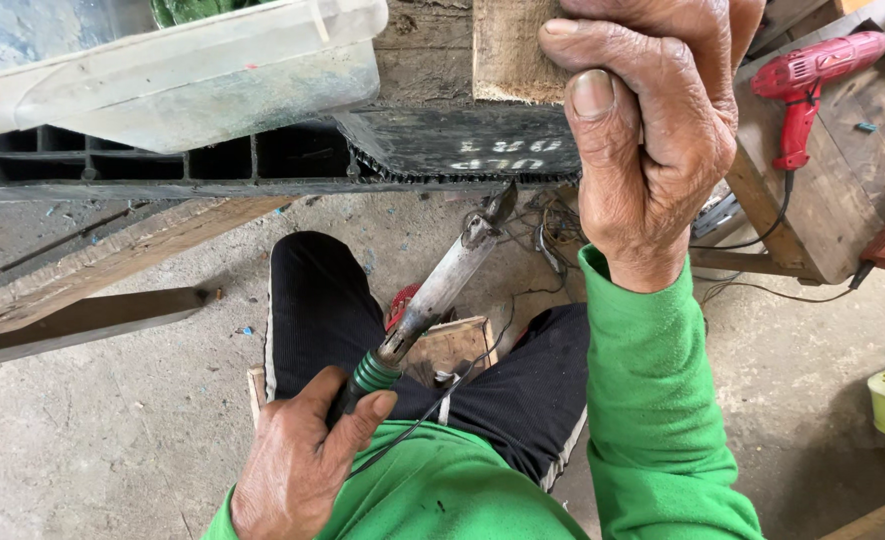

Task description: The person uses a soldering iron to melt and seal the edges of a plastic container. They move the container to access different sides and apply the hot tool along the seams to fuse the plastic.

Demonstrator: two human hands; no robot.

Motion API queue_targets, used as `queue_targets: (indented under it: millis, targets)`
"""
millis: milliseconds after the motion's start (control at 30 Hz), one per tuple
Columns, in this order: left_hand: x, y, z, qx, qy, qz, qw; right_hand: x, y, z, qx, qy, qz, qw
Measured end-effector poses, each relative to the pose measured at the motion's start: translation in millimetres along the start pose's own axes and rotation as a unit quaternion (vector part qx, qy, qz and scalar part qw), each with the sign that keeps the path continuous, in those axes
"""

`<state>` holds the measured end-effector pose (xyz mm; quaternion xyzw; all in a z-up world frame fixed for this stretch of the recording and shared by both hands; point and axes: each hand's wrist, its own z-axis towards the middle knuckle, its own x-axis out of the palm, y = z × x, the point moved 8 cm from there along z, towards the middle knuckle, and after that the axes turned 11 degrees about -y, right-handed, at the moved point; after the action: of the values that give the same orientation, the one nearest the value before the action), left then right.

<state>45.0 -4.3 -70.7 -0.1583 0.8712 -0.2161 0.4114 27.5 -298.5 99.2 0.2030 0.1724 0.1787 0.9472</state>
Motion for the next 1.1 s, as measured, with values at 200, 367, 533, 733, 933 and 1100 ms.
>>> queue_targets:
  millis: [200,367,533,733,933,1100]
  targets:
    - [-4,-10,3,0.028,-0.011,-0.02,0.999,0,-4,-1,0.008,0.0,0.003,1.0]
    - [-16,-22,2,0.065,-0.035,0.027,0.997,-1,-4,-1,0.001,-0.001,-0.007,1.0]
    - [-15,-17,1,0.004,0.018,0.116,0.993,1,-9,0,-0.011,-0.001,-0.012,1.0]
    - [-16,-31,-6,0.041,-0.044,0.121,0.991,-1,-12,1,-0.028,-0.006,0.006,1.0]
    - [-7,-31,-13,0.004,-0.057,0.146,0.988,-3,-18,1,-0.05,0.011,0.016,0.999]
    - [-4,-29,-15,-0.029,-0.042,0.15,0.987,-5,-20,2,-0.044,0.018,0.022,0.999]
